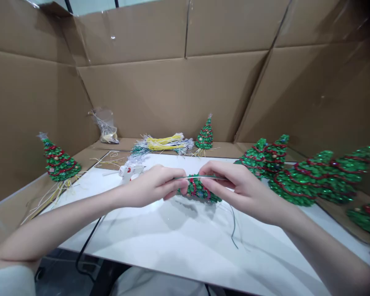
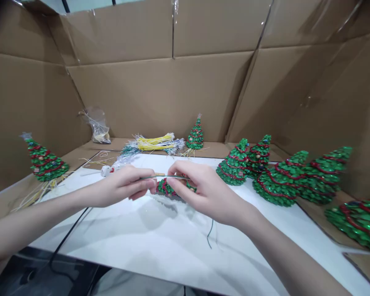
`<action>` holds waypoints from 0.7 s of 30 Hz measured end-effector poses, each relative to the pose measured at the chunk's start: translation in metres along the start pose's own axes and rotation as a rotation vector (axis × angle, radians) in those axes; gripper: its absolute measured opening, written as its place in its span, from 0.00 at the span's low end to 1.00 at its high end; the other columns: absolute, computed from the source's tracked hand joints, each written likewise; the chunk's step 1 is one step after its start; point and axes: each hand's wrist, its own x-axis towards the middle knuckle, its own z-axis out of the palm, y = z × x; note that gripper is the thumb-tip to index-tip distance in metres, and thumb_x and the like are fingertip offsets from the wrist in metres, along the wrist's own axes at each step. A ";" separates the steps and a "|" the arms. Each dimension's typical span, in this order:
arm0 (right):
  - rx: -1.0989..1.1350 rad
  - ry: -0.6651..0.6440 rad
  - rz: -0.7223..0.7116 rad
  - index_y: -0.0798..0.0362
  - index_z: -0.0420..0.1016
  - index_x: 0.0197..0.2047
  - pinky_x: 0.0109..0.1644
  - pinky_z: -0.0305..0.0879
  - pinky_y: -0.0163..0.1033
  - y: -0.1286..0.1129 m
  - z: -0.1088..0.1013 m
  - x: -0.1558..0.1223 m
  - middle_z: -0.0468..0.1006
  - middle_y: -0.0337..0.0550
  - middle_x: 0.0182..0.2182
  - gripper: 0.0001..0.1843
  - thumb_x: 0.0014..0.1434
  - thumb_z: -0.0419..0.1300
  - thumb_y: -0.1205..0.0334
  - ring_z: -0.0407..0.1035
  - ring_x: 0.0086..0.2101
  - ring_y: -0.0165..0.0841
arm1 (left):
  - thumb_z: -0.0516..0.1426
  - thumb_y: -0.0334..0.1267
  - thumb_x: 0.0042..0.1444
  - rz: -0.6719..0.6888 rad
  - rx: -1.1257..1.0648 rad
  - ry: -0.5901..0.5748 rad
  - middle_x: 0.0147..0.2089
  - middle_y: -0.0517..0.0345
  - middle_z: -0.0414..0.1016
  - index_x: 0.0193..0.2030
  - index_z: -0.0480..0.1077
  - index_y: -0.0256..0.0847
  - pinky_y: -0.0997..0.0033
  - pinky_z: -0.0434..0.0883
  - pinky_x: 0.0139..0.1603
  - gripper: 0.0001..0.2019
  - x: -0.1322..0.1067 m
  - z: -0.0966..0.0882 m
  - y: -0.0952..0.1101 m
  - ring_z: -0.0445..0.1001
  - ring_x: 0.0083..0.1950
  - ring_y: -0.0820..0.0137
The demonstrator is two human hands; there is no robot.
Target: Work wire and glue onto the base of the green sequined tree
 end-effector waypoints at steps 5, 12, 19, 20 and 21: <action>0.022 0.025 0.078 0.52 0.68 0.33 0.26 0.54 0.33 0.013 -0.008 -0.011 0.68 0.39 0.26 0.13 0.63 0.52 0.52 0.59 0.25 0.29 | 0.44 0.44 0.66 -0.056 -0.074 0.107 0.27 0.62 0.61 0.34 0.67 0.36 0.78 0.58 0.30 0.17 -0.015 -0.014 -0.011 0.60 0.29 0.76; 0.073 0.092 0.126 0.50 0.72 0.35 0.29 0.57 0.36 0.029 -0.017 -0.019 0.67 0.40 0.26 0.20 0.65 0.46 0.47 0.60 0.27 0.31 | 0.44 0.53 0.63 -0.118 -0.222 0.136 0.23 0.64 0.52 0.34 0.68 0.35 0.75 0.53 0.26 0.23 -0.029 -0.022 -0.026 0.52 0.25 0.75; 0.016 0.109 0.120 0.51 0.71 0.31 0.27 0.54 0.36 0.036 -0.019 -0.016 0.65 0.40 0.24 0.20 0.64 0.48 0.47 0.58 0.25 0.31 | 0.46 0.51 0.63 -0.165 -0.131 0.145 0.24 0.62 0.56 0.30 0.69 0.35 0.74 0.55 0.28 0.23 -0.034 -0.027 -0.031 0.56 0.27 0.74; 0.006 0.112 0.124 0.51 0.71 0.31 0.28 0.54 0.36 0.037 -0.019 -0.016 0.65 0.40 0.24 0.20 0.64 0.48 0.47 0.58 0.26 0.31 | 0.47 0.51 0.63 -0.174 -0.107 0.142 0.25 0.61 0.58 0.30 0.70 0.36 0.75 0.56 0.28 0.22 -0.035 -0.028 -0.032 0.57 0.28 0.74; -0.003 0.117 0.130 0.51 0.71 0.32 0.28 0.54 0.36 0.039 -0.019 -0.017 0.66 0.40 0.24 0.20 0.64 0.48 0.47 0.58 0.26 0.31 | 0.47 0.51 0.63 -0.179 -0.092 0.145 0.25 0.61 0.58 0.30 0.70 0.36 0.75 0.56 0.28 0.22 -0.036 -0.029 -0.033 0.57 0.28 0.74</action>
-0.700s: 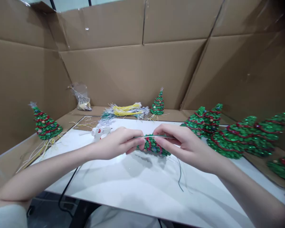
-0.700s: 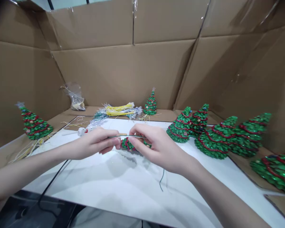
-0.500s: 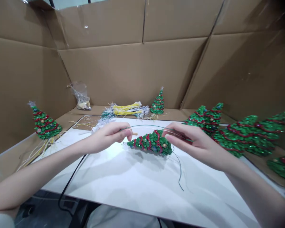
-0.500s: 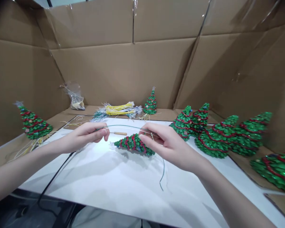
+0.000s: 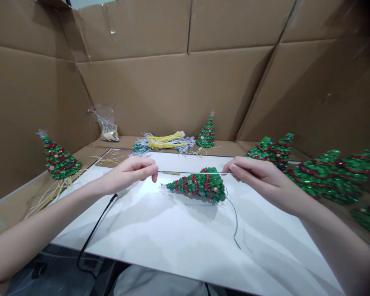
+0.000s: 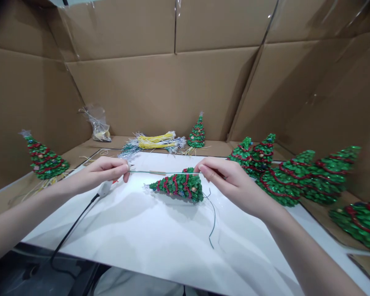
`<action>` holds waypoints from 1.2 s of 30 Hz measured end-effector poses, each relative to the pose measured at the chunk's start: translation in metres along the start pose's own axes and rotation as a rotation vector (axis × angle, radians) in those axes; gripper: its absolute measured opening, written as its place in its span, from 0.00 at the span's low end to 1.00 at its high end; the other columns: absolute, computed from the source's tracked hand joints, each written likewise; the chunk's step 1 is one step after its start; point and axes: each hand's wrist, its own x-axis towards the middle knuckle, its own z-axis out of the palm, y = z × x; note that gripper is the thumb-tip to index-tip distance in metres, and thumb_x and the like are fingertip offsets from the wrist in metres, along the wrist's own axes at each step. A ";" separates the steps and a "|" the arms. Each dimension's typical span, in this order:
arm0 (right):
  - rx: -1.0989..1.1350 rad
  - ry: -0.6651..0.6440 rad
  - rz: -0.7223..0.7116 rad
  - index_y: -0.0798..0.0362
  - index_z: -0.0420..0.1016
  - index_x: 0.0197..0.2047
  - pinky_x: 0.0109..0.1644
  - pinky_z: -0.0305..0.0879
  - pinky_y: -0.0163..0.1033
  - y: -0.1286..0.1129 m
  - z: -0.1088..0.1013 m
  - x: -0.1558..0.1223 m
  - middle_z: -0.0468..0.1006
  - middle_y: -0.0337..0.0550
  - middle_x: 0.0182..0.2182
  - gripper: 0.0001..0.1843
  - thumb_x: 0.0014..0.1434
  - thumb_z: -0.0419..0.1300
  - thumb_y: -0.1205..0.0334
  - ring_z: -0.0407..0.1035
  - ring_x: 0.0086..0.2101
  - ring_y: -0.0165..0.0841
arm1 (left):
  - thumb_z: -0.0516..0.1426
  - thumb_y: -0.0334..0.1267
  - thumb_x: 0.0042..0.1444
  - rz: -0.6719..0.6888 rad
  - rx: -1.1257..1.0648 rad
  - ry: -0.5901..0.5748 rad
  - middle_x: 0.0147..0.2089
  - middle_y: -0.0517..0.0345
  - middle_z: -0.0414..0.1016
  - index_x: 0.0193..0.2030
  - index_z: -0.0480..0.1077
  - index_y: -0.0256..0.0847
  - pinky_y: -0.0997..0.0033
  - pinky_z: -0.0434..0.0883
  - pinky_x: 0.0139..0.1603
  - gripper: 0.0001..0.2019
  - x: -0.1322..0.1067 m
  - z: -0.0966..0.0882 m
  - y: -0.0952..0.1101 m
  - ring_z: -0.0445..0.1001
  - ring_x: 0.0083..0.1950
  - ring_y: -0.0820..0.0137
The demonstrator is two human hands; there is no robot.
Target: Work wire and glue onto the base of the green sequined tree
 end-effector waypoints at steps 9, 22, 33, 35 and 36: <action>-0.010 0.042 0.031 0.50 0.72 0.34 0.27 0.53 0.35 0.013 -0.001 0.001 0.70 0.40 0.27 0.17 0.62 0.51 0.47 0.58 0.26 0.30 | 0.46 0.50 0.63 -0.023 0.131 -0.026 0.26 0.61 0.61 0.34 0.71 0.36 0.78 0.55 0.27 0.21 -0.005 -0.008 -0.011 0.58 0.27 0.76; 0.142 0.250 0.063 0.50 0.71 0.35 0.24 0.44 0.37 0.022 0.001 0.004 0.62 0.37 0.24 0.12 0.62 0.55 0.51 0.52 0.23 0.27 | 0.49 0.45 0.64 0.109 0.161 -0.249 0.36 0.54 0.71 0.36 0.74 0.38 0.75 0.63 0.42 0.16 -0.013 -0.002 -0.009 0.68 0.39 0.71; 0.149 0.284 0.089 0.50 0.70 0.30 0.25 0.43 0.38 0.034 -0.002 0.003 0.60 0.37 0.21 0.17 0.59 0.56 0.45 0.51 0.22 0.28 | 0.50 0.44 0.63 0.038 0.002 -0.118 0.31 0.58 0.71 0.35 0.72 0.36 0.77 0.60 0.32 0.15 -0.008 -0.007 -0.009 0.64 0.32 0.74; 0.144 0.288 0.085 0.51 0.69 0.29 0.25 0.43 0.38 0.033 -0.001 0.003 0.59 0.37 0.21 0.18 0.58 0.57 0.45 0.50 0.22 0.28 | 0.50 0.45 0.63 0.040 -0.023 -0.097 0.30 0.58 0.69 0.35 0.72 0.36 0.76 0.59 0.31 0.16 -0.008 -0.007 -0.012 0.62 0.31 0.75; 0.140 0.287 0.084 0.51 0.69 0.28 0.25 0.43 0.38 0.033 -0.001 0.003 0.60 0.37 0.21 0.18 0.58 0.57 0.45 0.50 0.22 0.28 | 0.50 0.45 0.63 0.040 -0.037 -0.090 0.30 0.59 0.68 0.35 0.72 0.36 0.76 0.59 0.30 0.16 -0.008 -0.007 -0.014 0.61 0.30 0.75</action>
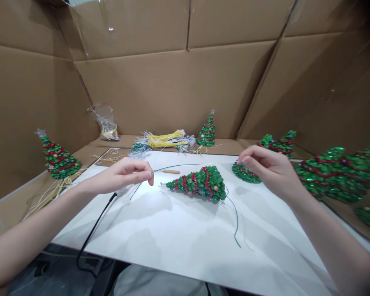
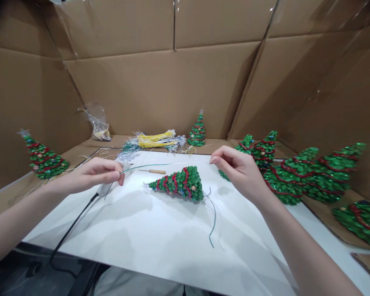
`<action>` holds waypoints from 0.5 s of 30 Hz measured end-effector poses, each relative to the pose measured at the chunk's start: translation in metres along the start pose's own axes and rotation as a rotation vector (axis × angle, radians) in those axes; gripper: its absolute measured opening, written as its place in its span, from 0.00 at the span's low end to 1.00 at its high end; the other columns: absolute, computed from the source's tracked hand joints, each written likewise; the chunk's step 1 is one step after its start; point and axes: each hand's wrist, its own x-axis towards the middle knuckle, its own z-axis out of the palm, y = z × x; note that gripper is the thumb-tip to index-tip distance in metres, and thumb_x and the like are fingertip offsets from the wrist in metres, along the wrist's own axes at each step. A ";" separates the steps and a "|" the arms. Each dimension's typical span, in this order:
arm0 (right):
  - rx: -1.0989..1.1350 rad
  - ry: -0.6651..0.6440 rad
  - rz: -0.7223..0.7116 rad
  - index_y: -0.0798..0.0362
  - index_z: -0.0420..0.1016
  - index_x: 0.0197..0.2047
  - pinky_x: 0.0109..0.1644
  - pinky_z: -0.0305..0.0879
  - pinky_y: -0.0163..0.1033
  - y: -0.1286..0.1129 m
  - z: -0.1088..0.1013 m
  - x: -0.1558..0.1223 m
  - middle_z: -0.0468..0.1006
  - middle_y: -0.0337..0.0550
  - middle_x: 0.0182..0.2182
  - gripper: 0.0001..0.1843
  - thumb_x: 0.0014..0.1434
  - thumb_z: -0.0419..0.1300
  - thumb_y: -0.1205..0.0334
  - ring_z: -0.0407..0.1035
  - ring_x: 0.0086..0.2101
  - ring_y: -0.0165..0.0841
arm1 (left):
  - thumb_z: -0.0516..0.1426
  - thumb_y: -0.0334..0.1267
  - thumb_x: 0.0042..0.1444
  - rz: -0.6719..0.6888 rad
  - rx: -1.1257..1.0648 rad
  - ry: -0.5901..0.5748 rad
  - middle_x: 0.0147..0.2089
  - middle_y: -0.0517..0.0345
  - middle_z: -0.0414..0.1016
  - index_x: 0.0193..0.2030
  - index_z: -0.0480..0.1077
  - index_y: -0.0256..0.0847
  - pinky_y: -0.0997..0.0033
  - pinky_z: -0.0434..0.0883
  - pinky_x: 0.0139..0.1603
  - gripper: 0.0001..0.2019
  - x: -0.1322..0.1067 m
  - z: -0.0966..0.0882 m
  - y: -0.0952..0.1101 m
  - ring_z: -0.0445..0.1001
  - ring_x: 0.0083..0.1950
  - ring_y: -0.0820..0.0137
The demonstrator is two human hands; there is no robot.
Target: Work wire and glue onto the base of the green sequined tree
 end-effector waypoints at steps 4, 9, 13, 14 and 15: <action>-0.002 -0.012 0.000 0.51 0.67 0.28 0.24 0.44 0.37 0.002 0.001 0.000 0.58 0.36 0.20 0.17 0.59 0.56 0.47 0.51 0.22 0.28 | 0.51 0.45 0.63 -0.013 -0.062 -0.027 0.29 0.59 0.67 0.34 0.71 0.35 0.78 0.58 0.28 0.15 0.000 0.000 -0.002 0.60 0.28 0.76; -0.009 0.021 -0.046 0.51 0.66 0.27 0.22 0.45 0.35 0.014 0.001 0.001 0.59 0.34 0.20 0.17 0.59 0.56 0.47 0.51 0.21 0.27 | 0.53 0.43 0.61 -0.072 -0.102 -0.141 0.33 0.57 0.70 0.36 0.70 0.35 0.79 0.62 0.30 0.13 0.000 0.000 0.000 0.64 0.31 0.76; 0.007 0.041 -0.040 0.51 0.66 0.28 0.22 0.45 0.34 0.018 0.000 0.002 0.59 0.34 0.20 0.16 0.59 0.57 0.48 0.51 0.21 0.26 | 0.54 0.43 0.61 -0.073 -0.069 -0.238 0.34 0.57 0.71 0.36 0.70 0.35 0.79 0.64 0.33 0.12 0.000 0.001 0.001 0.67 0.33 0.75; 0.009 0.039 -0.041 0.51 0.66 0.28 0.22 0.46 0.34 0.018 0.000 0.002 0.60 0.34 0.20 0.15 0.59 0.57 0.49 0.52 0.21 0.26 | 0.54 0.43 0.60 -0.072 -0.061 -0.252 0.33 0.57 0.72 0.35 0.70 0.35 0.79 0.64 0.33 0.12 0.000 0.001 0.001 0.67 0.33 0.75; 0.006 0.036 -0.043 0.51 0.66 0.29 0.22 0.46 0.34 0.018 0.000 0.002 0.60 0.34 0.20 0.15 0.59 0.57 0.49 0.52 0.21 0.26 | 0.54 0.43 0.60 -0.073 -0.056 -0.257 0.33 0.57 0.72 0.35 0.70 0.35 0.80 0.64 0.33 0.12 -0.001 0.001 0.000 0.67 0.33 0.75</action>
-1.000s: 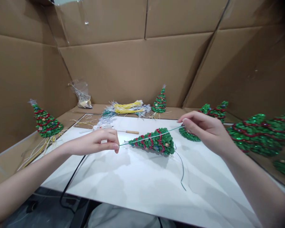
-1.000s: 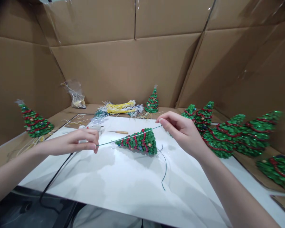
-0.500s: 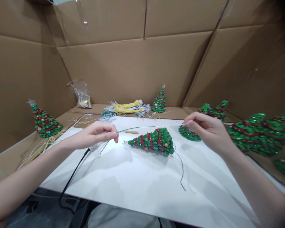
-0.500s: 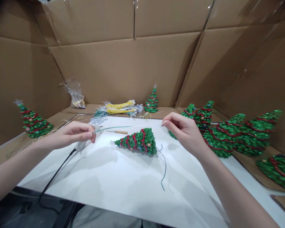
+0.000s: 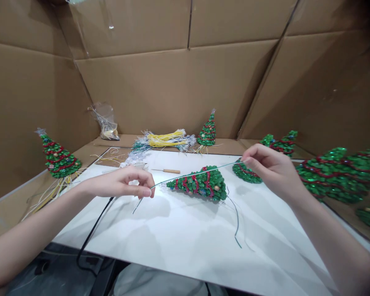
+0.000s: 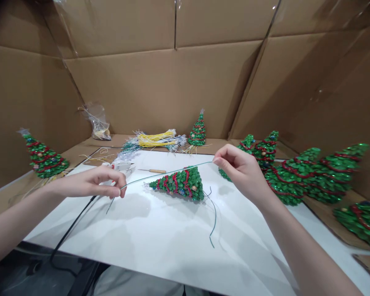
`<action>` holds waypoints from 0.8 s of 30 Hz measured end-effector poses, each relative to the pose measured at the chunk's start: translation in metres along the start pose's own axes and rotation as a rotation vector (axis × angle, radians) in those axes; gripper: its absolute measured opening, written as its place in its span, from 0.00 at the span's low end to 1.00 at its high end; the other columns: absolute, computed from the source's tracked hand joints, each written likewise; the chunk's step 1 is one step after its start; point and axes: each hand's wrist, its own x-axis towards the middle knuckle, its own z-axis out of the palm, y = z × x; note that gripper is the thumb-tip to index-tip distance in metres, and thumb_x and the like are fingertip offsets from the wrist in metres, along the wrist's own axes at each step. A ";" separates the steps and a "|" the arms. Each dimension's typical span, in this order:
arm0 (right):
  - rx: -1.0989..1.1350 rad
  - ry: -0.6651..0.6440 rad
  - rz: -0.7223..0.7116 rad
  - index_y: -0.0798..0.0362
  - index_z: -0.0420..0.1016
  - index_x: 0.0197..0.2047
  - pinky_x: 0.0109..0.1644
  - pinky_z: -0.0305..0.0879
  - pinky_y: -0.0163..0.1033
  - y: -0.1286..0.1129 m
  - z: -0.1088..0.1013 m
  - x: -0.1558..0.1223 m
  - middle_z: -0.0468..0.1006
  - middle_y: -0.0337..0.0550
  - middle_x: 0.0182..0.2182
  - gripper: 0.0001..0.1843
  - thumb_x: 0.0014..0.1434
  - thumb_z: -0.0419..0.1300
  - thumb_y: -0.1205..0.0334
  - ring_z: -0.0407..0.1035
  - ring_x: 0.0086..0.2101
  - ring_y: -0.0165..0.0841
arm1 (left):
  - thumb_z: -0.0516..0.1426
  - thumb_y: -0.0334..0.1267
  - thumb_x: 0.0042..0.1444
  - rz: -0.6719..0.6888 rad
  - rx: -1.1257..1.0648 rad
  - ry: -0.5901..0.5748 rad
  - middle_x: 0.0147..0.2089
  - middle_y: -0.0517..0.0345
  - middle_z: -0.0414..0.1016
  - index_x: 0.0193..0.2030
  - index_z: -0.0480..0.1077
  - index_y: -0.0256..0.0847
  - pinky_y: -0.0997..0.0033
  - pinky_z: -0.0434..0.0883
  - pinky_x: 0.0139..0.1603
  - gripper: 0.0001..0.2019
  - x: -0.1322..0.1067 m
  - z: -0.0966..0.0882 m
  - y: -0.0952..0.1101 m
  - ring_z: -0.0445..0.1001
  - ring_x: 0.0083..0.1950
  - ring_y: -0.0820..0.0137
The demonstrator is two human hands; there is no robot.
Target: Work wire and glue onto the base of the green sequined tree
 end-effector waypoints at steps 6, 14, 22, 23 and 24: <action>-0.024 -0.007 0.009 0.51 0.66 0.29 0.23 0.48 0.34 0.001 0.000 -0.002 0.63 0.35 0.22 0.12 0.59 0.57 0.53 0.54 0.22 0.26 | 0.54 0.44 0.60 -0.023 0.026 0.004 0.33 0.57 0.72 0.35 0.70 0.35 0.80 0.64 0.34 0.13 -0.002 0.000 -0.001 0.68 0.33 0.75; -0.016 0.019 0.014 0.52 0.65 0.27 0.23 0.48 0.35 0.004 0.001 0.000 0.64 0.37 0.22 0.11 0.58 0.57 0.56 0.55 0.22 0.26 | 0.54 0.46 0.60 -0.035 0.053 -0.034 0.33 0.56 0.74 0.36 0.70 0.36 0.79 0.63 0.33 0.14 -0.002 0.001 -0.007 0.69 0.34 0.73; -0.014 0.013 0.011 0.52 0.66 0.29 0.23 0.48 0.34 0.007 -0.001 -0.002 0.65 0.37 0.23 0.11 0.59 0.58 0.56 0.55 0.23 0.26 | 0.54 0.45 0.60 -0.008 0.038 0.013 0.32 0.56 0.72 0.34 0.71 0.35 0.79 0.64 0.33 0.13 -0.001 0.001 -0.004 0.68 0.32 0.74; -0.016 0.002 0.010 0.52 0.67 0.29 0.23 0.49 0.34 0.007 -0.001 -0.002 0.65 0.37 0.23 0.10 0.59 0.57 0.56 0.55 0.23 0.26 | 0.55 0.44 0.59 -0.003 0.039 0.031 0.31 0.56 0.72 0.34 0.71 0.35 0.79 0.64 0.33 0.13 -0.002 0.000 -0.004 0.68 0.32 0.74; -0.019 -0.011 0.009 0.52 0.67 0.30 0.23 0.49 0.34 0.007 -0.001 -0.001 0.65 0.37 0.23 0.10 0.59 0.57 0.56 0.55 0.23 0.26 | 0.55 0.44 0.59 0.001 0.041 0.049 0.31 0.57 0.71 0.34 0.71 0.35 0.79 0.64 0.33 0.13 -0.003 -0.001 -0.003 0.68 0.32 0.75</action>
